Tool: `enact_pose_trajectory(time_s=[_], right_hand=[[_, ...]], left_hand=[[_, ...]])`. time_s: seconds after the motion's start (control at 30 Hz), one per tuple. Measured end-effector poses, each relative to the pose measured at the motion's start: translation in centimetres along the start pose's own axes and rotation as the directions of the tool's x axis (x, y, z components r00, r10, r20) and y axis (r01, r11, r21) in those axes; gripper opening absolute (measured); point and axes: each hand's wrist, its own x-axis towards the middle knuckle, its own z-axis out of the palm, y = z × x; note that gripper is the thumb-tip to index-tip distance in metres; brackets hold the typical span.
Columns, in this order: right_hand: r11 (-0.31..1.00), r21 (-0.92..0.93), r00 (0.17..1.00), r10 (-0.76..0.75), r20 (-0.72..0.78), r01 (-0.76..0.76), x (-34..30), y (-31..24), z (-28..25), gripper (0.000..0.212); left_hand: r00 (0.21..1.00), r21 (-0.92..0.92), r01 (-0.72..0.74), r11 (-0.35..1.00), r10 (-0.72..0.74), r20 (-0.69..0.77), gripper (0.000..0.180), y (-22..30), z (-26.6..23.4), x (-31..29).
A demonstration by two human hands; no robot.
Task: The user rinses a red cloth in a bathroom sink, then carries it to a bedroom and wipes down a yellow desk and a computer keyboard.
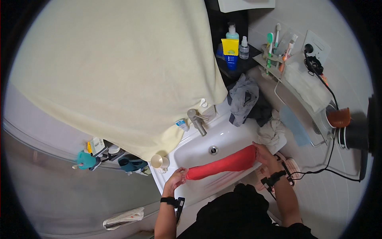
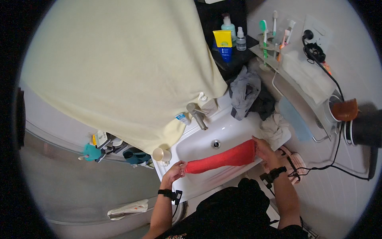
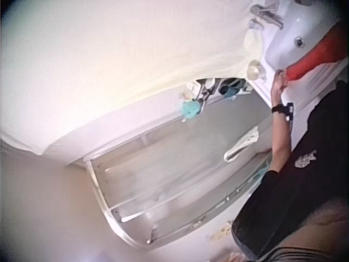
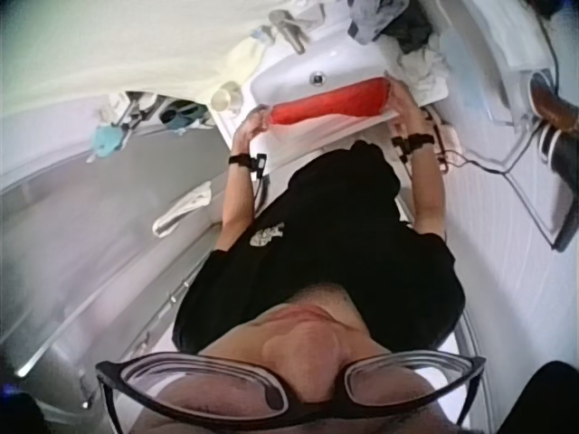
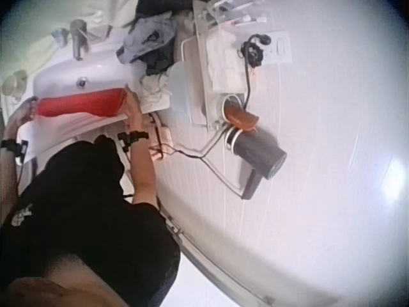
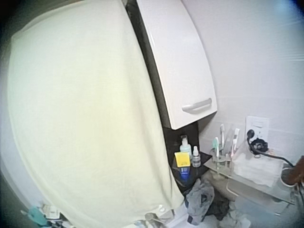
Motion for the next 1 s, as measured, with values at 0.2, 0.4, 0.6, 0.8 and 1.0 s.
enact_pose_trajectory(time_s=[0.2,0.4,0.6,0.8,1.0], right_hand=[[1.000,-0.010,0.990,-0.027,-0.138,0.026,0.2,2.4,-1.1,0.031],[0.889,-0.433,0.972,-0.213,-0.097,0.152,-3.5,-0.6,5.2,0.035],[0.481,-0.764,0.777,-0.628,0.041,0.429,-3.9,-1.9,9.8,0.039],[0.250,-0.854,0.644,-0.755,0.122,0.456,-3.2,-1.2,12.9,0.041],[0.410,-0.842,0.878,-0.456,0.144,0.351,0.0,3.1,10.6,0.036]], left_hand=[[0.950,0.030,-0.184,0.982,0.185,-0.253,0.019,0.0,1.8,0.6],[0.781,-0.018,-0.566,0.824,0.529,-0.332,0.027,2.1,1.5,-0.1],[0.506,0.340,-0.664,0.666,0.735,-0.450,0.021,3.2,-0.3,-1.2],[0.350,0.540,-0.552,0.635,0.765,-0.541,0.026,3.9,-0.4,-2.3],[0.592,0.334,-0.442,0.832,0.551,-0.589,0.029,0.7,-0.7,0.8]])
